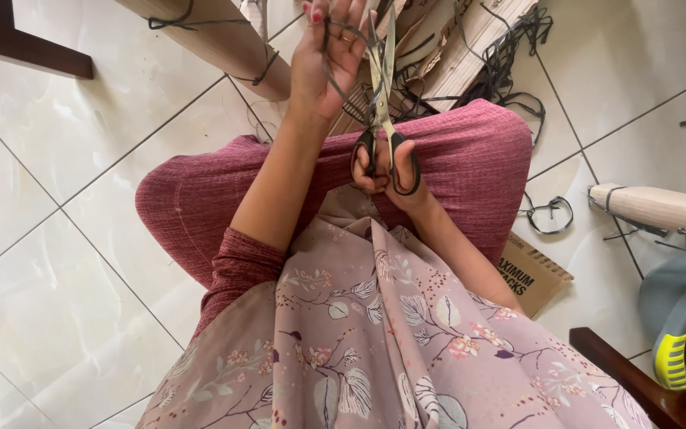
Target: Wrapping corrugated cardboard around furniture legs and securing them with string and knots.
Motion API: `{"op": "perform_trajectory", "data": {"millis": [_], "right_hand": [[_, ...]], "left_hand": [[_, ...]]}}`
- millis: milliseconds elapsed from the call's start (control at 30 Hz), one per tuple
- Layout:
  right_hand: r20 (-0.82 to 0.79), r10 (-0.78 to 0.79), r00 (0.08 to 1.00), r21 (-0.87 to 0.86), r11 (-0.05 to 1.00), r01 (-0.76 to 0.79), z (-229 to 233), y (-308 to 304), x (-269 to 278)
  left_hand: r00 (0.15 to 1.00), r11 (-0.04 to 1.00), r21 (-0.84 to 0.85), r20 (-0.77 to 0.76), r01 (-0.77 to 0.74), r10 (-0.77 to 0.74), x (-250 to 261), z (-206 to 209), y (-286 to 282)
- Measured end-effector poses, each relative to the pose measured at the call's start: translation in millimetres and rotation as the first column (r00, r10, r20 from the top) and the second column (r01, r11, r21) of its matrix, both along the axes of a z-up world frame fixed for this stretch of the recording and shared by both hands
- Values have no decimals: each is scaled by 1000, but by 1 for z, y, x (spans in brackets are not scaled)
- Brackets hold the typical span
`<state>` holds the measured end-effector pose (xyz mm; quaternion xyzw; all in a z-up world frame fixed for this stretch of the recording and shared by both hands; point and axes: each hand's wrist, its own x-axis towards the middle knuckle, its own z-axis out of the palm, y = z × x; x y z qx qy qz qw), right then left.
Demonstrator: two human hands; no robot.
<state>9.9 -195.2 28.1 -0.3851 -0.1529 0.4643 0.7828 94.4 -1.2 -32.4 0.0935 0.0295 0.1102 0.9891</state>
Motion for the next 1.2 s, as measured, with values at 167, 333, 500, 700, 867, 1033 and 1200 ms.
{"op": "perform_trajectory", "data": {"millis": [167,333,500,700,867,1033,1200], "right_hand": [[-8,-37,999,-28,999,36,4,-1,2],[63,-23,998,-64,998,27,-2,-3,1],[-11,-330,944,-74,942,328,-27,-3,-4],[-292,-434,852,-417,860,296,21,3,47],[-368,-511,777,-548,794,262,-69,23,96],[-149,-529,836,-646,692,323,-145,34,120],[690,-283,666,-434,574,694,-42,42,77]], "left_hand": [[995,994,-69,62,80,-76,-8,4,-12],[998,997,-57,15,60,-59,-5,-1,-12],[1000,999,30,-25,11,-10,-1,2,-13],[974,987,155,-225,39,-3,-9,20,-11],[956,869,453,-285,199,-70,-31,62,0],[925,551,763,-377,338,-45,-64,85,23],[977,325,924,-213,203,-5,-90,80,34]]}}
